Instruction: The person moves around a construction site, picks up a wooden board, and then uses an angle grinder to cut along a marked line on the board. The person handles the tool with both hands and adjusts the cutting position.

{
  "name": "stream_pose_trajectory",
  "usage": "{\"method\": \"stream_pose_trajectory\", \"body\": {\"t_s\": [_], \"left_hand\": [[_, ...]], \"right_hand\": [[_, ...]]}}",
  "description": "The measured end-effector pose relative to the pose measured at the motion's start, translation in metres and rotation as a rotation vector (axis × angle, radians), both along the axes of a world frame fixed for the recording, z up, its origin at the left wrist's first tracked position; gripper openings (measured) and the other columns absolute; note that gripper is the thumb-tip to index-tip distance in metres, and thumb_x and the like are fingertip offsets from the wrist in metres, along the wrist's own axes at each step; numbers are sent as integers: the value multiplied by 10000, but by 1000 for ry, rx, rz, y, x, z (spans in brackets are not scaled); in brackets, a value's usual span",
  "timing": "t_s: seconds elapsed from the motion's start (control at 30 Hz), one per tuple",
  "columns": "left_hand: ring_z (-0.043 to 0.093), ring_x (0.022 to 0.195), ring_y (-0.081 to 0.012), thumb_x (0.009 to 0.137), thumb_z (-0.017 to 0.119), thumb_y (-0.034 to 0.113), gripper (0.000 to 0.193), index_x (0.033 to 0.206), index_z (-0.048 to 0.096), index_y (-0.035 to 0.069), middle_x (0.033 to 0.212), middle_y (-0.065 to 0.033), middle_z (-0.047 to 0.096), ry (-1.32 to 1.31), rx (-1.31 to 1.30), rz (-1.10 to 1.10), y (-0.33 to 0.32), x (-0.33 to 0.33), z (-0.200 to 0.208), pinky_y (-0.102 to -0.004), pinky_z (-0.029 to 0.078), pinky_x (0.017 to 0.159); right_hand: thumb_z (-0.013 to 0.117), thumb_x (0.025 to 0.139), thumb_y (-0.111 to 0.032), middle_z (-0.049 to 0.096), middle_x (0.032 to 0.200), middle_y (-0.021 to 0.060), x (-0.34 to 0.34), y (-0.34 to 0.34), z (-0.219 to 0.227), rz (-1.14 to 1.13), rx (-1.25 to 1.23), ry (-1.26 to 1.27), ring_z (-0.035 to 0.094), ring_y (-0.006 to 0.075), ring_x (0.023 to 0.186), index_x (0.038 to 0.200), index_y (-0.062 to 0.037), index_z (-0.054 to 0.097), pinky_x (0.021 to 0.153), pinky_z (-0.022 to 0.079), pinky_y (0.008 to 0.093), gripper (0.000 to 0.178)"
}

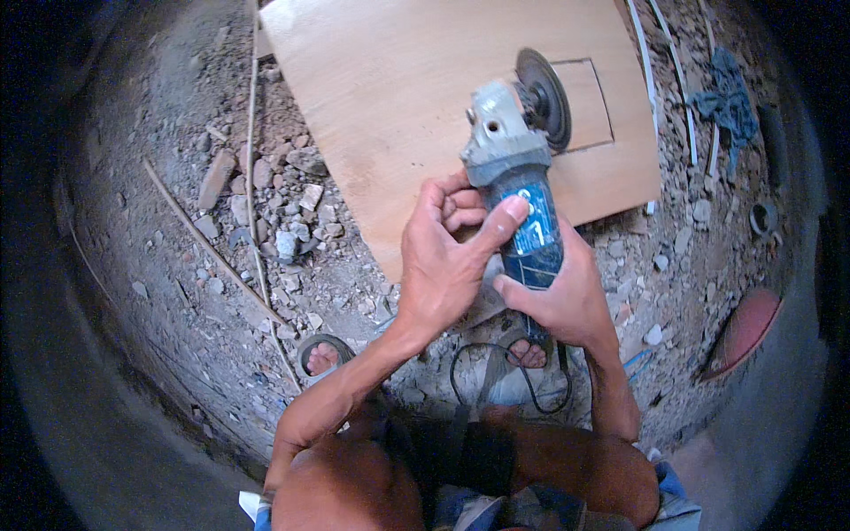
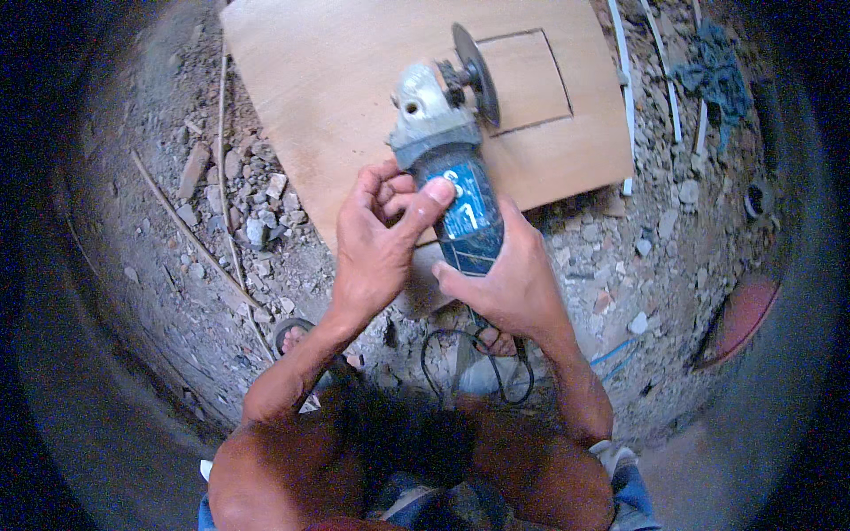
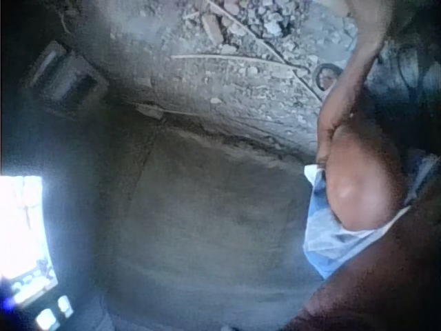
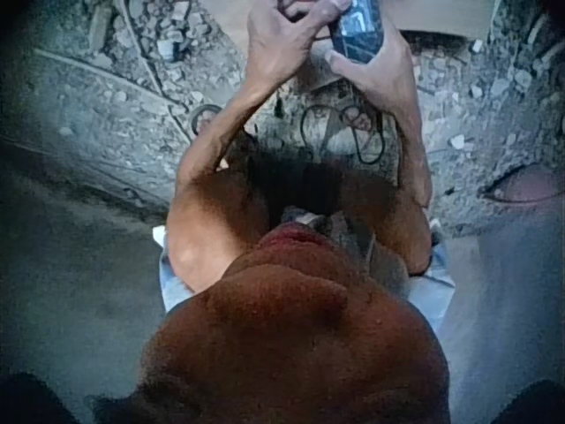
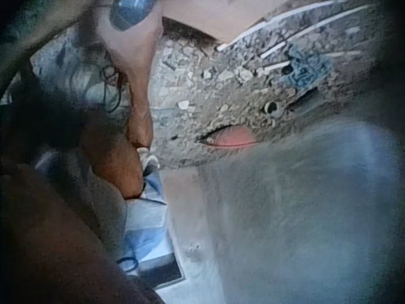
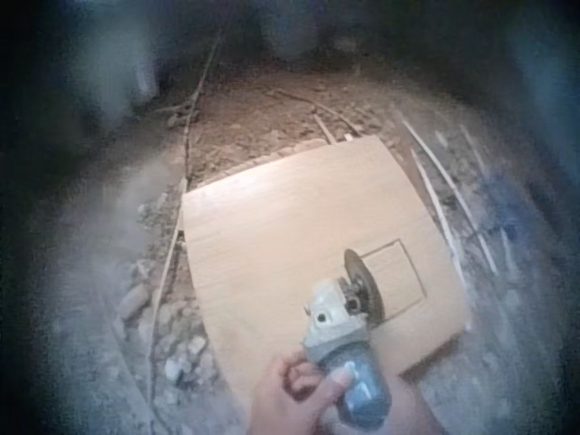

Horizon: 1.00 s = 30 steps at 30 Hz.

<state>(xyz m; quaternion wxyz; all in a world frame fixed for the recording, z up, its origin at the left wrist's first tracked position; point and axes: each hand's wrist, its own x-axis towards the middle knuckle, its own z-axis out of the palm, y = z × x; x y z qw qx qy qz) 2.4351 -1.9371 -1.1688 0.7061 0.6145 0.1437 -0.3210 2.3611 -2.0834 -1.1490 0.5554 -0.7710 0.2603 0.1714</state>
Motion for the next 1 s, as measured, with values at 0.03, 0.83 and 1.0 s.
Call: {"method": "stream_pose_trajectory", "body": {"t_s": [0.03, 0.83, 1.0], "left_hand": [[665, 884, -99, 926, 823, 193, 571, 1306, 509, -95, 1011, -76, 660, 2, 1, 11, 0, 0, 0, -229, 544, 786], [642, 843, -88, 888, 867, 219, 666, 1303, 483, -133, 982, -79, 640, -16, 73, -29, -3, -1, 2, -226, 567, 764], [641, 847, -88, 888, 866, 219, 662, 1299, 483, -132, 986, -83, 639, -20, 76, -25, -2, -2, -1, -228, 569, 766]], "right_hand": [[881, 706, -222, 685, 915, 154, -1, 0, -1, 8, -6, -6, 688, 237, 833, 1182, 29, 584, 791, 568, 388, 614], [891, 680, -294, 713, 915, 217, -13, -3, -18, 1, -39, -64, 729, 333, 832, 1172, 66, 588, 793, 580, 420, 681], [890, 680, -293, 715, 922, 217, -12, -4, -16, 17, -22, -46, 729, 323, 834, 1173, 70, 588, 791, 582, 418, 682]]}}
